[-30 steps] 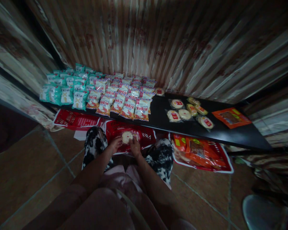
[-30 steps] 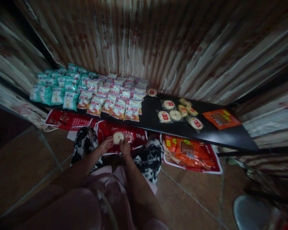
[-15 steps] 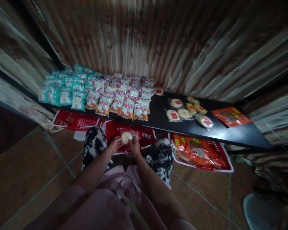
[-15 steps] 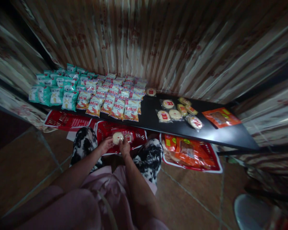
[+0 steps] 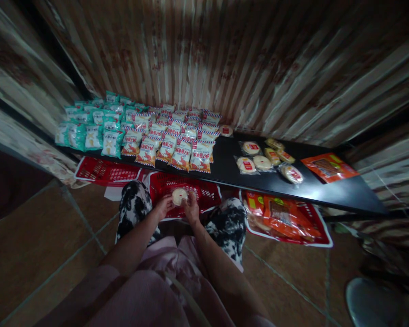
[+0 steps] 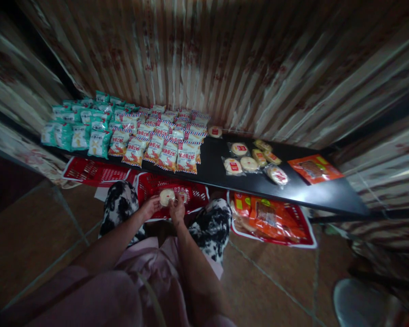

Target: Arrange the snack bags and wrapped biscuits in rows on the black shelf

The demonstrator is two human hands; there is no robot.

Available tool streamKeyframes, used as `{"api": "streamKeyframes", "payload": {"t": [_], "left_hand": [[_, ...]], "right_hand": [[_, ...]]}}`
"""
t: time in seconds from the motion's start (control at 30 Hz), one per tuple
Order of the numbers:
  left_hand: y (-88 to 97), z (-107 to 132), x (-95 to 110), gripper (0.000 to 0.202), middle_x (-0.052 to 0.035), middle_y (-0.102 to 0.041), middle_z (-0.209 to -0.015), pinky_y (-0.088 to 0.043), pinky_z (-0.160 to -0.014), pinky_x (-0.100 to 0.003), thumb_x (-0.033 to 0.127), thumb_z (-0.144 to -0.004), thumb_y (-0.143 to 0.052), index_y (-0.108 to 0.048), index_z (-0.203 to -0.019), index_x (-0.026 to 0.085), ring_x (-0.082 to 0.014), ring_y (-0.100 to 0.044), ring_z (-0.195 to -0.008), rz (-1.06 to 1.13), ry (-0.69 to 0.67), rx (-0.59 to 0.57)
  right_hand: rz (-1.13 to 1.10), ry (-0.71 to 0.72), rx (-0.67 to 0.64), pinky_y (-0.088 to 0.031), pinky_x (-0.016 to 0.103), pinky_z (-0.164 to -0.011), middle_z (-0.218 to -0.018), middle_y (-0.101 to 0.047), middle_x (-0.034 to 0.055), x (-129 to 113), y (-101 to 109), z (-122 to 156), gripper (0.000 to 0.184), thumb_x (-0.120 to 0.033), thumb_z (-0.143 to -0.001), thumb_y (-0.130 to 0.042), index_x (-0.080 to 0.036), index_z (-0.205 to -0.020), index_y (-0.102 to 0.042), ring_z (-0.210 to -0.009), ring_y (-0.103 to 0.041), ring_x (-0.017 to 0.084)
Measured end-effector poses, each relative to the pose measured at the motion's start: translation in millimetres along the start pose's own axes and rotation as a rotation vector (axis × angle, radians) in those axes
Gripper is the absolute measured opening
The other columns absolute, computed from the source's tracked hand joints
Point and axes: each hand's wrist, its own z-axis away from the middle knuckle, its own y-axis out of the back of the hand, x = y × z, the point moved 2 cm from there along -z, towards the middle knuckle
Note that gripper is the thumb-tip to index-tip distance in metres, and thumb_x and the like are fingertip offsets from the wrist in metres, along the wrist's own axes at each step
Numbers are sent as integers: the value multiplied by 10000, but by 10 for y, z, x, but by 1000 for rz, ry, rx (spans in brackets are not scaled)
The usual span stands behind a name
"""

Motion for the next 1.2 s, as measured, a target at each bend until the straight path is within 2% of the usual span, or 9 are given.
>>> {"api": "streamKeyframes", "payload": {"t": [0.13,0.27,0.37,0.67,0.8,0.93,1.2], "left_hand": [[19,-29,-20,218,-17,-674,-759,-487,-651,-232,185,-729,-675,-568,-918,187,-118,-627,-649,0,-4,-2],[21,-41,-31,229,-8,-668,-755,-491,-663,-234,208,-709,-705,-562,-886,191,-116,-625,-656,4,-9,-9],[21,-45,-33,227,-5,-666,-767,-493,-662,-237,207,-708,-706,-559,-880,191,-112,-624,-652,12,-12,-11],[15,-19,-24,183,-4,-656,-742,-486,-692,-252,198,-703,-706,-575,-830,183,-117,-620,-661,20,-23,-20],[2,-8,-18,184,0,-650,-721,-479,-671,-241,204,-689,-715,-585,-818,180,-118,-620,-657,27,-34,-13],[-10,8,-3,169,-6,-654,-727,-472,-657,-222,212,-692,-712,-601,-811,171,-118,-627,-682,42,-42,-17],[-36,44,25,94,-43,-688,-815,-470,-659,-221,213,-763,-634,-637,-843,163,-136,-639,-753,60,-8,-28]], "right_hand": [[-25,72,-31,-521,310,-782,-1167,-608,109,-23,-14,21,455,-356,-777,-528,-186,-1198,-560,-885,-632,189],[69,127,-37,-483,331,-861,-1127,-619,80,-48,-20,16,373,-344,-763,-552,-203,-1104,-604,-944,-593,193],[144,113,-63,-469,335,-883,-1136,-611,94,-76,-19,18,370,-337,-764,-555,-186,-1099,-605,-980,-582,203],[289,81,-149,-428,373,-975,-1287,-535,123,-214,-8,79,469,-406,-774,-595,-183,-1187,-571,-1152,-524,243],[342,110,-179,-386,395,-1031,-1405,-431,144,-199,-29,98,535,-417,-756,-628,-179,-1229,-546,-1284,-422,268],[386,104,-225,-344,433,-1066,-1439,-382,177,-170,-57,109,624,-427,-745,-641,-141,-1281,-502,-1342,-347,292],[387,88,-244,-342,428,-1064,-1375,-472,150,-175,-66,111,620,-483,-747,-628,-165,-1267,-522,-1315,-388,286]]}}
